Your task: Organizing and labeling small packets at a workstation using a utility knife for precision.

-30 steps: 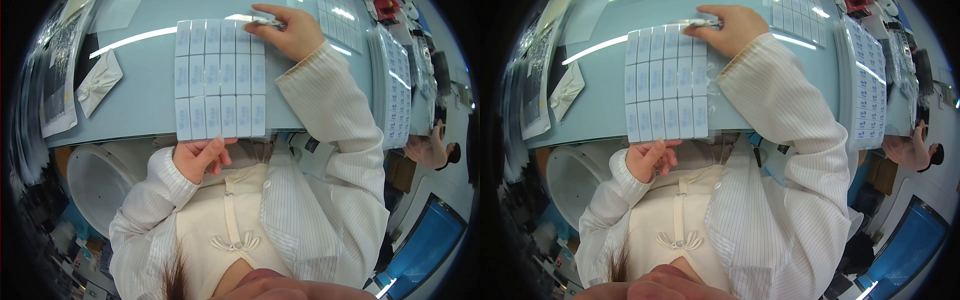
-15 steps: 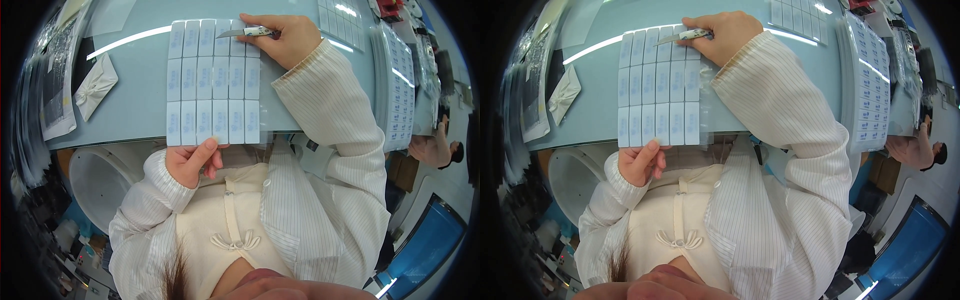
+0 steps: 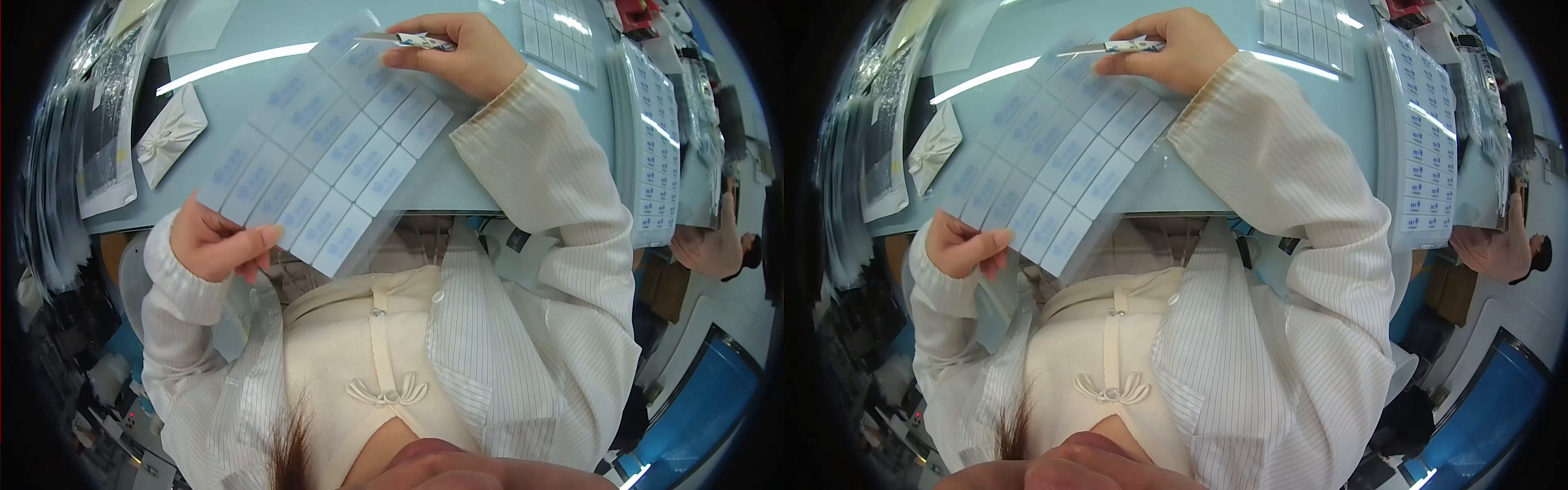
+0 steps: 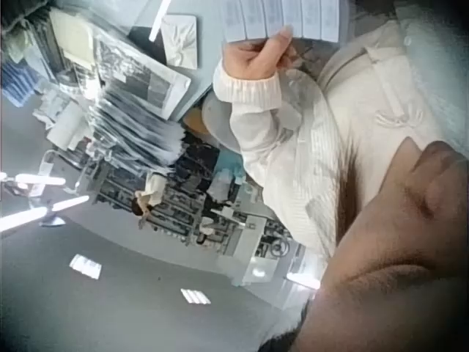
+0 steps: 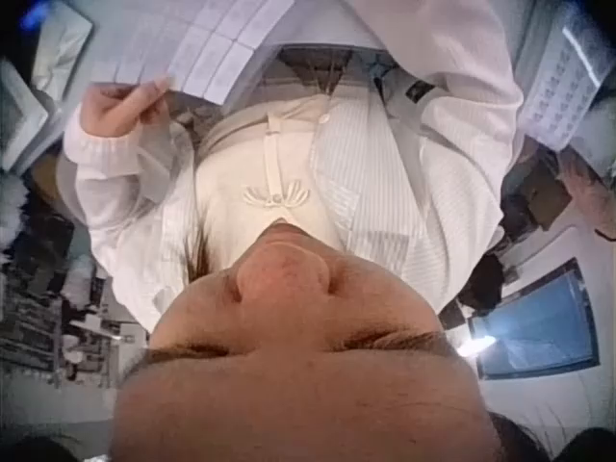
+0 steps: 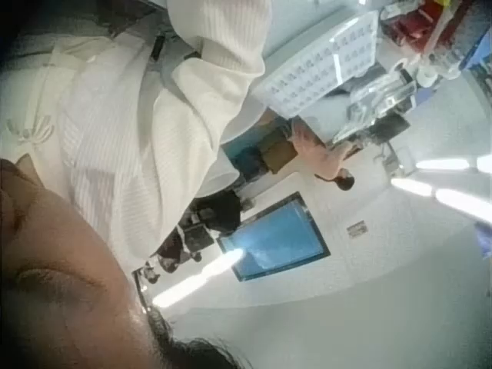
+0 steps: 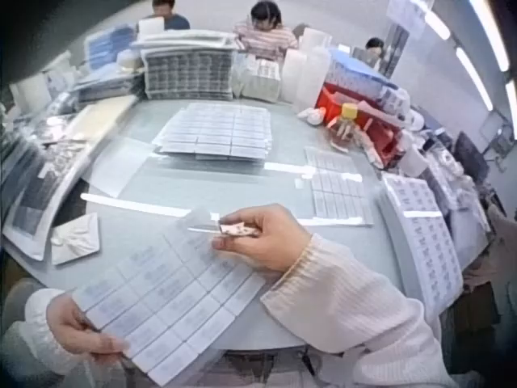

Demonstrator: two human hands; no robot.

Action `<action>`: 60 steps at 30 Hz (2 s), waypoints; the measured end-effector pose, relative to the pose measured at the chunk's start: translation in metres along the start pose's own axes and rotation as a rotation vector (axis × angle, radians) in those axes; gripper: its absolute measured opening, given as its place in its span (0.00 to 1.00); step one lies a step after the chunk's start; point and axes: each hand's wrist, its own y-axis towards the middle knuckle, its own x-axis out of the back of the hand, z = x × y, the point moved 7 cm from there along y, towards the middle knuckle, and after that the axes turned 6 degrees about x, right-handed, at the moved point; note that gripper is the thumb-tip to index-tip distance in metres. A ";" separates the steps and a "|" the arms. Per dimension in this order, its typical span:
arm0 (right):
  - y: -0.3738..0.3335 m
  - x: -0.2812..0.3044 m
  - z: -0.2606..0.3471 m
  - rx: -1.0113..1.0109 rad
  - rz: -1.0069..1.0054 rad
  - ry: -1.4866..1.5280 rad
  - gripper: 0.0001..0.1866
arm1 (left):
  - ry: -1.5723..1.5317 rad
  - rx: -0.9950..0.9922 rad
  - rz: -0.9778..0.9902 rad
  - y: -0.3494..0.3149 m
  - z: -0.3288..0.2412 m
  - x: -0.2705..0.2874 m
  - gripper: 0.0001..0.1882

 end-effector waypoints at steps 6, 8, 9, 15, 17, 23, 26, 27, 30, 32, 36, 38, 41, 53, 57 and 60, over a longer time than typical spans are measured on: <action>0.014 -0.007 -0.010 -0.086 0.272 0.364 0.19 | 0.112 -0.075 0.104 0.008 -0.026 0.015 0.09; 0.009 -0.005 -0.014 -0.133 0.320 0.340 0.19 | 0.155 -0.044 0.100 0.014 -0.028 0.027 0.08; 0.003 0.007 -0.019 -0.148 0.248 0.112 0.19 | 0.179 -0.012 0.103 0.017 -0.026 0.031 0.09; -0.051 0.008 -0.004 -0.093 0.135 0.081 0.14 | 0.242 -0.094 -0.097 0.030 -0.017 0.039 0.15; -0.069 0.003 -0.009 -0.280 0.049 0.162 0.13 | 0.332 -0.079 -0.151 0.034 -0.016 0.037 0.14; -0.079 0.006 -0.001 -0.276 -0.077 -0.093 0.15 | 0.372 -0.151 -0.239 0.038 -0.026 0.037 0.13; -0.076 0.007 0.000 -0.235 -0.068 -0.228 0.16 | 0.491 -0.277 -0.293 0.038 -0.029 0.036 0.13; -0.075 0.007 0.000 -0.216 -0.067 -0.231 0.16 | 0.514 -0.309 -0.297 0.037 -0.029 0.035 0.13; -0.075 0.008 0.002 -0.195 -0.052 -0.259 0.15 | 0.575 -0.434 -0.334 0.032 -0.030 0.031 0.12; -0.077 0.008 0.003 -0.177 -0.018 -0.316 0.15 | 0.647 -0.446 -0.375 0.029 -0.029 0.029 0.11; -0.080 0.006 0.001 -0.167 -0.017 -0.250 0.16 | 0.660 -0.458 -0.388 0.026 -0.029 0.028 0.10; -0.083 0.006 -0.004 -0.215 -0.024 -0.201 0.16 | 0.685 -0.469 -0.413 0.026 -0.030 0.027 0.11; -0.084 0.004 -0.004 -0.195 -0.009 -0.173 0.17 | 0.696 -0.461 -0.408 0.026 -0.029 0.026 0.12; -0.088 0.003 -0.006 -0.194 -0.036 -0.196 0.16 | 0.890 -0.533 -0.477 0.023 -0.035 0.018 0.13; -0.088 0.004 -0.007 -0.201 -0.044 -0.221 0.16 | 0.948 -0.541 -0.541 0.013 -0.035 0.021 0.13; -0.089 0.003 -0.007 -0.196 -0.045 -0.204 0.16 | 0.910 -0.493 -0.525 -0.002 -0.027 0.025 0.12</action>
